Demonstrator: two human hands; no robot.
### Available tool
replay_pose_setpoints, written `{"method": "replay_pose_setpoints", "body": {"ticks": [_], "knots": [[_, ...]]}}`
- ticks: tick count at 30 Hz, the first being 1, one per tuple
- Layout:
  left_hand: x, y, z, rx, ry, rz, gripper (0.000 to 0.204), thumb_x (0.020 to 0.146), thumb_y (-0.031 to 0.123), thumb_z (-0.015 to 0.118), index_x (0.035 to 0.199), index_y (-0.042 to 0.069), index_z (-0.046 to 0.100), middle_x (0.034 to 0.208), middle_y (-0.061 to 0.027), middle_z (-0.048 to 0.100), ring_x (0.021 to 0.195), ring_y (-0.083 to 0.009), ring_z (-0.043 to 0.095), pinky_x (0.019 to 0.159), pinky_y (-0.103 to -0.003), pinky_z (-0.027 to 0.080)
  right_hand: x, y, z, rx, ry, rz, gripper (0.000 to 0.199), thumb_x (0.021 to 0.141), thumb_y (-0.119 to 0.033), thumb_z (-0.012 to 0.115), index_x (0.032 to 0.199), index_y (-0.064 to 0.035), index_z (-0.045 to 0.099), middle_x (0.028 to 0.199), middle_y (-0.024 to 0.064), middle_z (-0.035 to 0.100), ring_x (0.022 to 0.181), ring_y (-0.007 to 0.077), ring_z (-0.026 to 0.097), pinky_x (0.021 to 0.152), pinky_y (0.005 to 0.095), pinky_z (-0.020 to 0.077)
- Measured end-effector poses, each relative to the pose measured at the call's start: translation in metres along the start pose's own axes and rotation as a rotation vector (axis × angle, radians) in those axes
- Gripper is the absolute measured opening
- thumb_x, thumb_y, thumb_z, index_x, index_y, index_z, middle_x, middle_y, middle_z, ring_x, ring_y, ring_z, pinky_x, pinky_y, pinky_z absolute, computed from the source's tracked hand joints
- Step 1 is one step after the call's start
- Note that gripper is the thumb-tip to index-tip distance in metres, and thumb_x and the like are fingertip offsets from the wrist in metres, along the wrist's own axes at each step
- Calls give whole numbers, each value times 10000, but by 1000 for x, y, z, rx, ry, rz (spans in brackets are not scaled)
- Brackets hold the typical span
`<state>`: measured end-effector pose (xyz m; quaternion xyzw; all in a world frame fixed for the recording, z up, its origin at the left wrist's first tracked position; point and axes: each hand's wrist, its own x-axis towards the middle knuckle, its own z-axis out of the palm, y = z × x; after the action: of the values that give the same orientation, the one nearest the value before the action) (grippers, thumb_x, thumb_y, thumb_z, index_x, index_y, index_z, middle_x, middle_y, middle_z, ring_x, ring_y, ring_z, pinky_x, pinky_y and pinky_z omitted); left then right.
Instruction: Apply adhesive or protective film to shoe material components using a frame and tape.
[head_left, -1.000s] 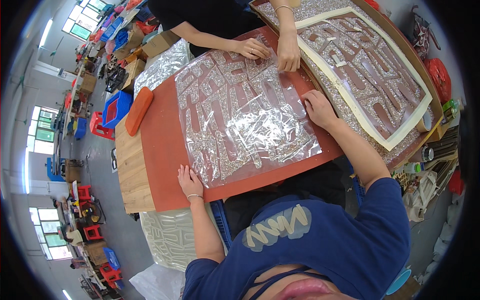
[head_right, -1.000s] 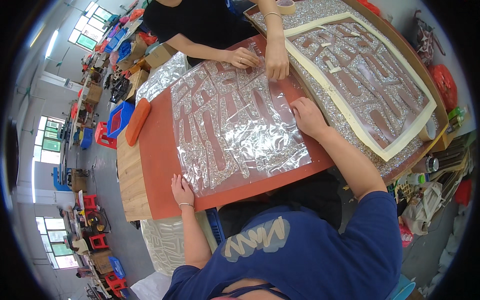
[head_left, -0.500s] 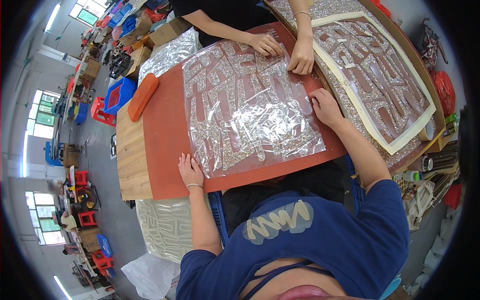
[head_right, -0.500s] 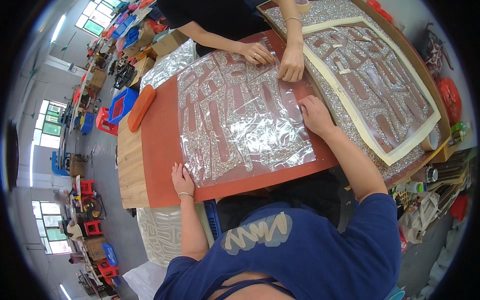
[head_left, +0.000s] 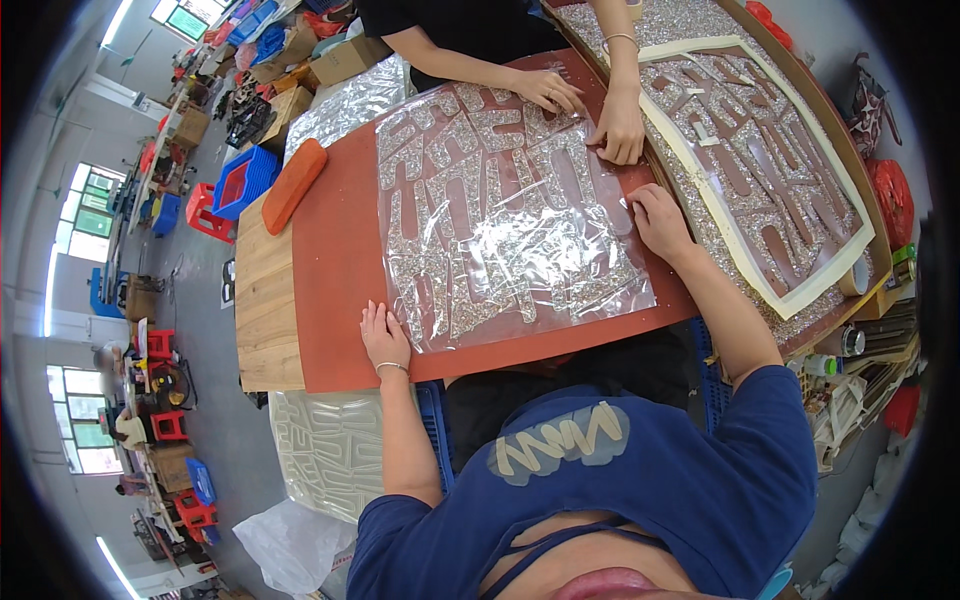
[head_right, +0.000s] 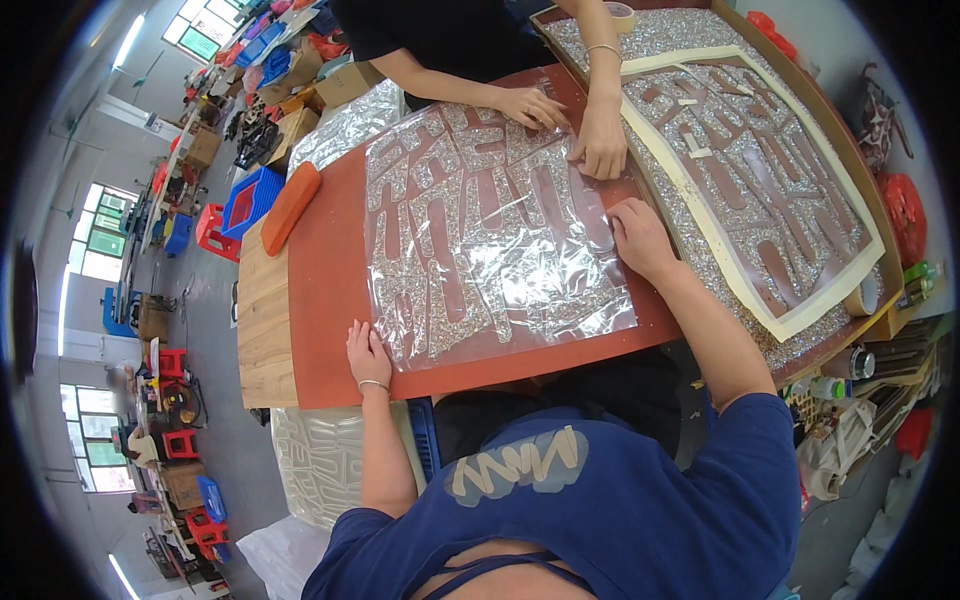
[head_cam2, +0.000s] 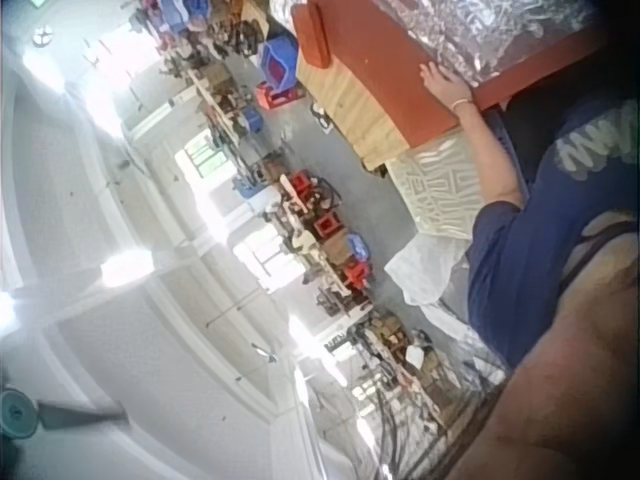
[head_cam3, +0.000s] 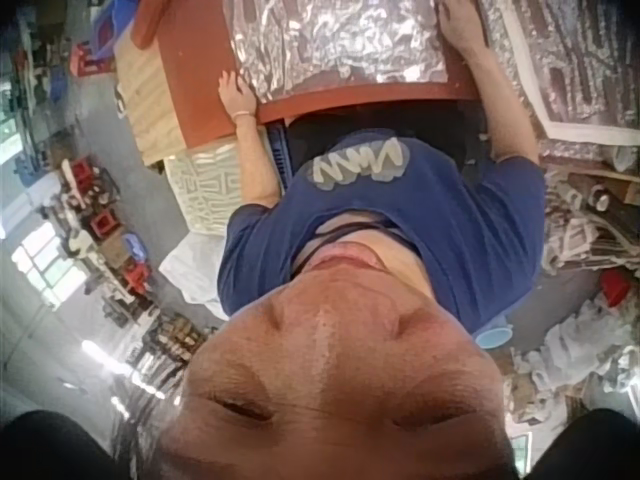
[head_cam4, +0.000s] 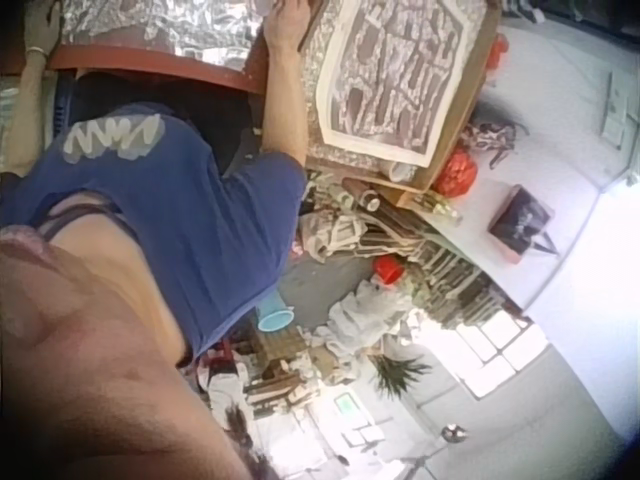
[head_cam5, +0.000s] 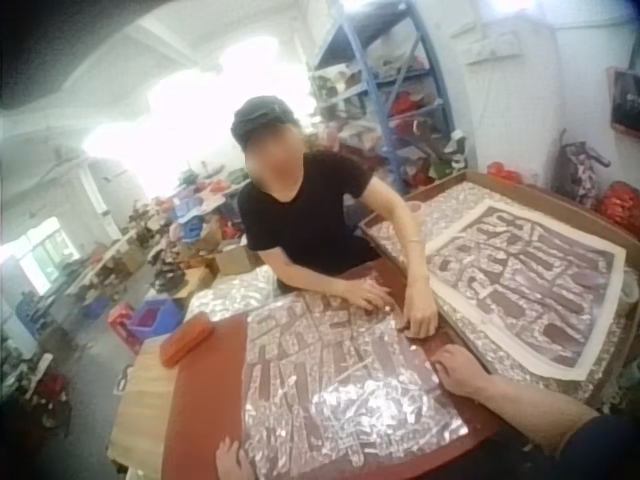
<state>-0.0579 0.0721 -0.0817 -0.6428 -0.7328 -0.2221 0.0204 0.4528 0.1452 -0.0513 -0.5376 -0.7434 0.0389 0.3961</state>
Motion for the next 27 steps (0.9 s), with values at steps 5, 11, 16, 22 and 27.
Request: {"method": "replay_pose_setpoints", "body": {"ticks": [5,11,16,22,27], "knots": [[3,-1,0,-1,16,1,346,942,204,449,1185,-3,585,1349,-177,485,1270,-344,420,1092,-427,280,4,0,-1,-6,-26,12,109,802,22,555,908,2,573,915,143,575,890,324,565,808,382,458],[0,-3,2,-29,40,11,325,923,195,480,1156,1,599,1324,-187,504,1261,-350,430,1091,-454,275,-2,-2,0,-5,7,-3,115,765,32,566,867,-15,589,876,141,573,860,334,556,768,402,452],[-5,-5,0,-39,56,-17,333,917,206,489,1156,6,603,1325,-180,505,1267,-345,426,1092,-454,274,-5,-5,1,-20,-6,5,106,759,36,568,851,-11,592,863,140,571,845,331,555,759,402,451],[-1,0,-2,-54,51,-32,331,914,208,495,1162,18,605,1329,-166,506,1272,-330,424,1095,-447,272,-2,-4,-4,-16,4,24,105,759,36,566,850,-9,593,859,139,571,841,326,557,752,405,452],[-1,5,1,-54,46,-18,326,913,206,488,1156,23,605,1332,-159,502,1272,-328,421,1090,-448,279,0,-3,-12,-9,-12,24,123,776,28,564,893,2,592,904,152,578,875,335,559,782,405,458]]}}
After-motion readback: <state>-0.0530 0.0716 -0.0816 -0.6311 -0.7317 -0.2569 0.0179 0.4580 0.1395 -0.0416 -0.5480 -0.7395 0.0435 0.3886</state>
